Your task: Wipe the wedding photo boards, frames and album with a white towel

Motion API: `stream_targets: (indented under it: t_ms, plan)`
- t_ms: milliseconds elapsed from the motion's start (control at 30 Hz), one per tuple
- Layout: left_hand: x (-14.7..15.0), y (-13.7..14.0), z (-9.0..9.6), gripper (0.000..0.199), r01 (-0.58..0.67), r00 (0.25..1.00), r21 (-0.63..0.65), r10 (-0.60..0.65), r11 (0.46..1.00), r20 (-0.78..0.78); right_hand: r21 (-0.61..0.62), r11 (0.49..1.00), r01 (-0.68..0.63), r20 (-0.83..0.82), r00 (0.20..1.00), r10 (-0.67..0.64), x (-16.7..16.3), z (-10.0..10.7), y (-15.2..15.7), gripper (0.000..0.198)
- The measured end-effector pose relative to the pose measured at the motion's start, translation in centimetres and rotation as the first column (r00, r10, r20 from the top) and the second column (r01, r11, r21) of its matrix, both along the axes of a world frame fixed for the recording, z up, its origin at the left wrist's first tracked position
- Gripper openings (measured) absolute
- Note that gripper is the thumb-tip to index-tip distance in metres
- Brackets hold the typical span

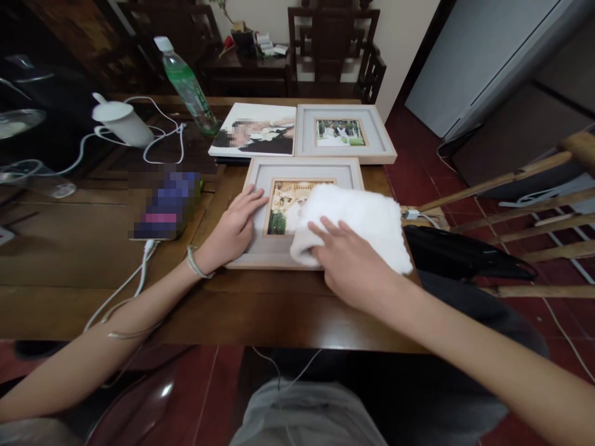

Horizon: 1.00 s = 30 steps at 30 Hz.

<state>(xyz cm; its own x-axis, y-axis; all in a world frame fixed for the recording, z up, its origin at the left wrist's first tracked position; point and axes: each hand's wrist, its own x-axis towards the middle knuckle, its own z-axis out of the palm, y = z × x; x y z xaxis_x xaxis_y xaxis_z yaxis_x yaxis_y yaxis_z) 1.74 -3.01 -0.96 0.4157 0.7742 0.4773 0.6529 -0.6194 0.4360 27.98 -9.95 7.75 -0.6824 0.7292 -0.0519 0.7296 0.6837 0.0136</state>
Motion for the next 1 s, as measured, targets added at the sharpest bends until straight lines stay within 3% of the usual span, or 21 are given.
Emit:
stream_targets:
  t_ms: [200,333,433,533,667,800,900,1000]
  plan:
    - [0.0,0.3,-0.4,0.054,-0.001,1.000,0.019,0.001,1.000,0.009,0.200,0.976,0.089,0.012,0.996,-0.094,0.4,-1.5,9.3,0.059]
    - [0.1,0.3,-0.5,0.054,-0.007,1.000,0.021,0.007,1.000,0.020,0.240,0.957,0.164,0.021,0.984,-0.175,-0.4,-1.9,11.6,0.055]
    - [0.1,0.4,-0.5,0.054,0.007,0.999,0.024,-0.008,1.000,0.035,0.223,0.962,0.156,0.058,0.983,-0.173,-1.1,-2.0,10.3,0.051]
    - [0.1,0.4,-0.4,0.052,-0.001,0.999,0.032,0.000,0.999,0.040,0.166,0.976,0.143,0.136,0.977,-0.166,-1.4,-1.4,7.0,0.048]
    - [0.3,0.3,-0.2,0.045,-0.025,0.999,0.016,0.025,1.000,0.020,-0.039,0.995,0.087,0.183,0.980,-0.078,-1.7,1.0,1.2,0.050]
    - [0.3,0.2,0.2,0.041,-0.045,0.999,-0.020,0.045,0.999,0.003,-0.217,0.975,-0.044,0.150,0.986,0.078,-2.8,2.6,-2.9,0.053]
    - [0.3,0.1,0.3,0.040,-0.051,0.999,-0.026,0.051,0.998,-0.017,-0.171,0.985,-0.038,0.138,0.989,0.062,-3.9,2.0,-3.4,0.053]
    - [0.3,0.0,0.5,0.040,-0.045,0.999,-0.026,0.044,0.999,-0.027,-0.088,0.996,0.003,0.112,0.994,0.007,-4.2,0.4,-1.2,0.054]
